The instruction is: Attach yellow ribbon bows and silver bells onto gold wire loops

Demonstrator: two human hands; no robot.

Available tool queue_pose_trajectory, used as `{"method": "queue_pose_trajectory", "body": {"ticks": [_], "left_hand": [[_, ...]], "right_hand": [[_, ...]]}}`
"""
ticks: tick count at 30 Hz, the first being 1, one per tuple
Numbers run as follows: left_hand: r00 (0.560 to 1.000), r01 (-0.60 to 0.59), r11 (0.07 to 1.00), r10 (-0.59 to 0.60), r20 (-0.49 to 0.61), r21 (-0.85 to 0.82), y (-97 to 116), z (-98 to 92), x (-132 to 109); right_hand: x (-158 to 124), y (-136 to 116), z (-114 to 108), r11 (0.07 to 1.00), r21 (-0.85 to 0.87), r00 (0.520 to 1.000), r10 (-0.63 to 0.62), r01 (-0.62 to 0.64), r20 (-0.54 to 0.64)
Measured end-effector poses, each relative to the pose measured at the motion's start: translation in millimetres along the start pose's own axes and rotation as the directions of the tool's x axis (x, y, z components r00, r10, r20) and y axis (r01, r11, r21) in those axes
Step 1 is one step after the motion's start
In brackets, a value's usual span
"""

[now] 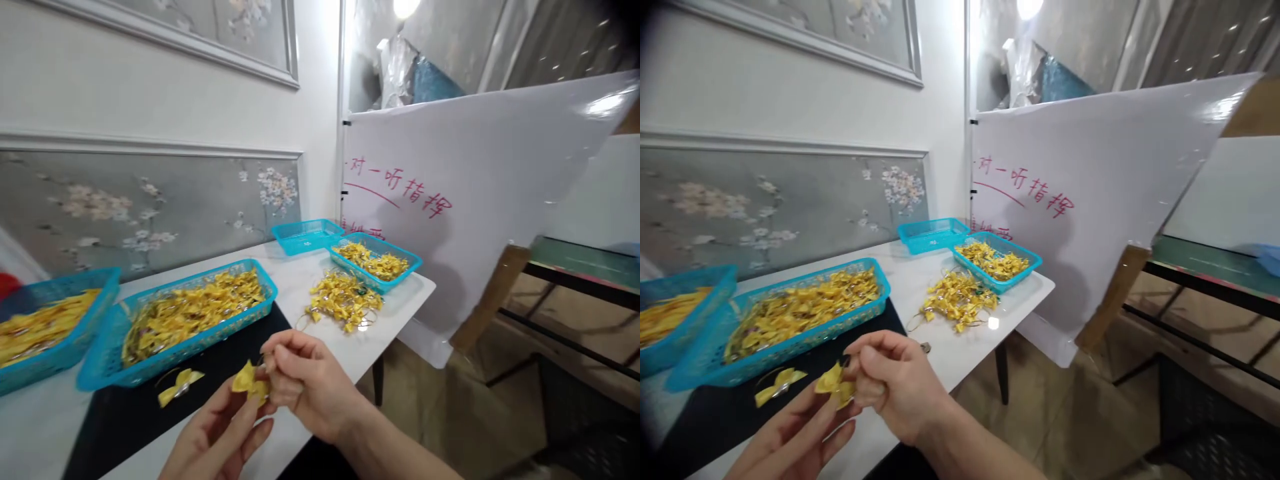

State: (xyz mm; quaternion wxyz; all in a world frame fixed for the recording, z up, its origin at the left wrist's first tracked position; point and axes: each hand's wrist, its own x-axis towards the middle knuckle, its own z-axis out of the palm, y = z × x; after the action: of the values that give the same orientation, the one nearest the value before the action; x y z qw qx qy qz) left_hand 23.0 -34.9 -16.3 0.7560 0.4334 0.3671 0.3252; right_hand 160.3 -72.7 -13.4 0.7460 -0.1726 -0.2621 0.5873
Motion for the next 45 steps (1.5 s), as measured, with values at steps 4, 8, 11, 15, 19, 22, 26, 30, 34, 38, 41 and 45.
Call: {"method": "queue_pose_trajectory", "body": {"ticks": [4,8,11,15,19,22,26,30,34,38,41,45], "left_hand": [[0.999,-0.030,0.997,0.031,0.026,-0.067,0.6,3.0,-18.8],[0.994,-0.061,0.986,0.075,0.083,-0.153,-3.2,-2.5,-24.8],[0.991,-0.079,0.984,0.094,0.092,-0.159,-7.0,-8.6,-27.5],[0.995,-0.071,0.980,0.084,0.059,-0.188,-10.2,-13.1,-33.6],[0.996,-0.094,0.969,0.093,-0.018,-0.228,-10.8,-14.2,-40.0],[0.992,-0.122,0.968,0.113,-0.052,-0.217,-11.6,-13.4,-45.3],[0.991,-0.132,0.978,0.127,-0.039,-0.164,-13.0,-14.7,-54.8],[0.968,-0.222,0.972,0.210,-0.139,-0.079,-7.3,-21.0,-63.2],[0.916,-0.325,0.937,0.346,-0.204,0.130,5.7,-24.6,-67.2],[0.914,-0.309,0.875,0.381,-0.139,0.373,12.0,-22.3,-68.8],[0.926,-0.273,0.900,0.341,-0.161,0.340,8.6,-19.9,-67.4],[0.973,-0.176,0.984,0.179,-0.147,0.033,1.6,-19.3,-62.9]], "right_hand": [[-11.6,7.9,-5.1,0.989,0.107,0.992,0.112,-0.107,-0.049],[-12.5,13.4,-12.4,0.962,0.135,0.967,0.248,-0.238,-0.061],[-15.5,20.0,-11.7,0.954,0.076,0.953,0.294,-0.289,-0.072],[-24.8,26.8,-9.4,0.959,-0.102,0.961,0.255,-0.265,-0.103],[-35.1,27.4,-8.0,0.674,-0.735,0.996,-0.088,0.077,0.024],[-38.8,26.8,-3.9,0.397,-0.895,0.978,-0.123,0.204,0.168],[-37.3,23.9,5.0,0.424,-0.882,0.979,-0.083,0.204,0.187],[-35.5,18.5,11.8,0.523,-0.841,0.983,0.029,0.140,0.182],[-36.6,17.6,16.4,0.464,-0.867,0.970,0.062,0.181,0.236],[-38.1,19.6,20.7,0.352,-0.904,0.960,0.048,0.243,0.276],[-38.9,22.5,21.6,0.323,-0.921,0.969,0.040,0.220,0.245],[-37.7,30.4,18.9,0.414,-0.896,0.982,0.019,0.161,0.185]]}}
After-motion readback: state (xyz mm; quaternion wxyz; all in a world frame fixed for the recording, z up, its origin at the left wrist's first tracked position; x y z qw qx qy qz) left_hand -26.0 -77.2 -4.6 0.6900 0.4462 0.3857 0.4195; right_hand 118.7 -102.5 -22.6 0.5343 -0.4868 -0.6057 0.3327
